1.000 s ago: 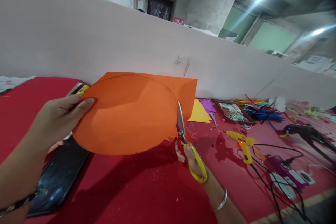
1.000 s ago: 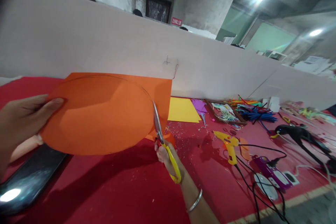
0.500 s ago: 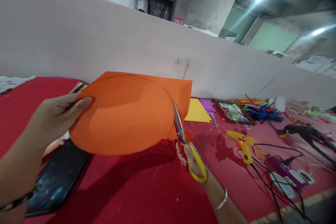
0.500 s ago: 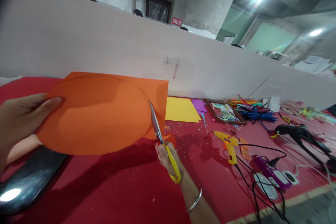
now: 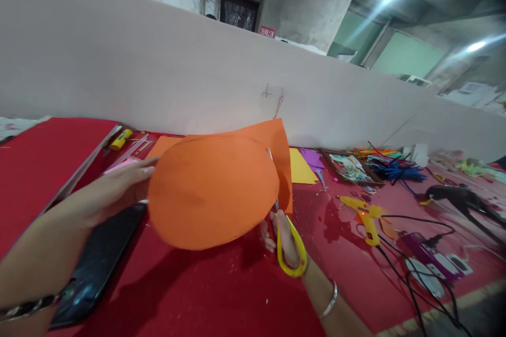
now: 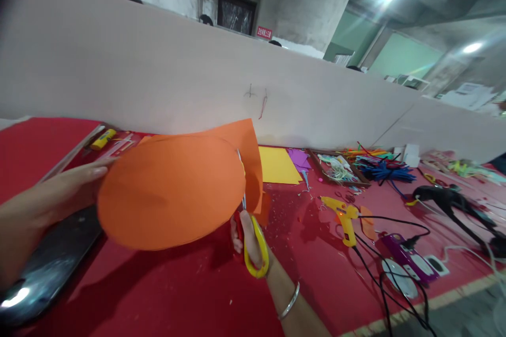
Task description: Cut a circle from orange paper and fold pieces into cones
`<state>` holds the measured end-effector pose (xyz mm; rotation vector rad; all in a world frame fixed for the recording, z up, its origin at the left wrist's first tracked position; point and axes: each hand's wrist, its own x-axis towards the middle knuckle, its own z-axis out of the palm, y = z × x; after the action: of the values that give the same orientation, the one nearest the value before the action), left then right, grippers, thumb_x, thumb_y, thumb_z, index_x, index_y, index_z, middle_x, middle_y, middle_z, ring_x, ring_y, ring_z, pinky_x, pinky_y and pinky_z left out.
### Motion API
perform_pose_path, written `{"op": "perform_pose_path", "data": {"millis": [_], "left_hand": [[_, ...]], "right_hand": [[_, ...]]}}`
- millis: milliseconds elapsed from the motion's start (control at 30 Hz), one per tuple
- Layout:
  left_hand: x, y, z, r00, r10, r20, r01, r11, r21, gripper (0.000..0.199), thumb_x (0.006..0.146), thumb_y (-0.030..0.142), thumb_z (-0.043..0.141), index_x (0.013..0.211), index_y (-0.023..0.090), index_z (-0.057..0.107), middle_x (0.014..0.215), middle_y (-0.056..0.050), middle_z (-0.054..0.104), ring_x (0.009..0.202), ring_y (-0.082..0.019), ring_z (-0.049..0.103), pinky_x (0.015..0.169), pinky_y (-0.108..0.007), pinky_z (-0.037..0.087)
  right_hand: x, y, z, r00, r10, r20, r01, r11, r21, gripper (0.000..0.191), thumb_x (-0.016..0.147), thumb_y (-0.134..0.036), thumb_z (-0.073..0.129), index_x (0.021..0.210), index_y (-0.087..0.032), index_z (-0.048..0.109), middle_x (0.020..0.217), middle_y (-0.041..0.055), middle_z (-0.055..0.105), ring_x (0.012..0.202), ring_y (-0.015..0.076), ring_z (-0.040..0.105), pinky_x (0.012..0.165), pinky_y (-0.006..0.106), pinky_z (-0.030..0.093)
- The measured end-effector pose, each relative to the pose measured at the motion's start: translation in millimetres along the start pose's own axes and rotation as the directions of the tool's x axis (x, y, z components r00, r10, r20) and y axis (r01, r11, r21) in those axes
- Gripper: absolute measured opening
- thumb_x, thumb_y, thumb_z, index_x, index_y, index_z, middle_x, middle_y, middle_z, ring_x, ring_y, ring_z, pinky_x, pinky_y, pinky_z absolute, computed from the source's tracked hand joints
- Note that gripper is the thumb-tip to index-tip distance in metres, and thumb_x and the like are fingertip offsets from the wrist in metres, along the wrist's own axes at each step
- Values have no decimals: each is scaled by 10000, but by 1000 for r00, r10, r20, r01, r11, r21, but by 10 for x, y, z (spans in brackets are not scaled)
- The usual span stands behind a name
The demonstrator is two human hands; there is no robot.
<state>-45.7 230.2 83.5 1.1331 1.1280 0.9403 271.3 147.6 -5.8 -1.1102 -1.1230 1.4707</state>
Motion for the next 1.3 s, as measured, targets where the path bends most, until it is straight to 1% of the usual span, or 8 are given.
{"op": "perform_pose_path", "data": {"millis": [167, 300, 467, 700, 900, 1033, 1167, 1300], "left_hand": [[-47, -28, 312, 854, -7, 520, -14, 999, 35, 502, 757, 358, 541, 1239, 239, 464, 1150, -72, 588, 1093, -255, 502, 852, -392, 433], [-126, -93, 678, 827, -173, 534, 24, 961, 274, 498, 718, 307, 622, 1197, 206, 528, 1139, -77, 605, 1033, -251, 546, 786, -316, 459], [-62, -391, 895, 762, -299, 574, 91, 928, 362, 456, 755, 425, 574, 1147, 192, 568, 1085, -75, 637, 973, -238, 588, 731, -287, 478], [-20, -765, 1215, 874, -182, 450, 164, 983, 80, 405, 723, 434, 620, 1048, 193, 627, 1161, -68, 601, 1120, -228, 491, 957, -325, 333], [13, -858, 1316, 922, -152, 357, 317, 825, -468, 186, 695, 349, 683, 757, 176, 655, 779, -15, 665, 746, -118, 592, 734, -212, 426], [12, -771, 1311, 960, -151, 237, 261, 787, -559, 82, 691, 231, 696, 723, 194, 630, 706, 28, 624, 643, -65, 558, 631, -150, 419], [-72, -691, 1389, 936, -197, 291, 332, 771, -544, 119, 699, 226, 680, 798, 175, 637, 861, -30, 650, 693, -100, 577, 666, -200, 451], [-105, -647, 1389, 975, -128, 181, 197, 876, -441, 198, 660, 282, 704, 796, 160, 629, 783, -29, 645, 641, -116, 559, 616, -216, 444]], "right_hand": [[24, -44, 40, 1000, -3, 4, 2, 996, 94, 293, 861, -301, 498, 1108, -143, 514, 1080, 73, 551, 897, 178, 569, 746, 367, 492], [50, -63, 55, 1000, -19, 1, 19, 985, 169, 279, 864, -303, 494, 1088, -138, 521, 1037, 66, 565, 848, 159, 578, 710, 341, 500], [55, -68, 93, 998, -66, -2, 64, 961, 268, 305, 865, -408, 455, 801, -122, 540, 648, -27, 516, 446, 45, 443, 421, 186, 394], [4, -120, 162, 991, -106, 78, 74, 937, 340, 356, 780, -483, 526, 624, -173, 448, 538, -57, 392, 341, 33, 293, 327, 189, 274], [-36, -108, 200, 961, -197, 194, 116, 925, 362, 305, 826, -406, 497, 645, -165, 444, 555, -62, 387, 354, 28, 296, 343, 173, 287], [-62, -97, 203, 968, -165, 191, 103, 950, 296, 334, 810, -443, 507, 638, -166, 435, 547, -64, 362, 376, 34, 283, 377, 187, 290], [-86, -81, 196, 966, -121, 227, 81, 981, 176, 349, 806, -480, 492, 649, -175, 427, 483, -70, 346, 401, 55, 304, 427, 206, 296], [-106, -95, 188, 955, -111, 275, 82, 990, 116, 372, 780, -527, 496, 661, -182, 426, 490, -62, 359, 413, 65, 325, 451, 223, 310]]}}
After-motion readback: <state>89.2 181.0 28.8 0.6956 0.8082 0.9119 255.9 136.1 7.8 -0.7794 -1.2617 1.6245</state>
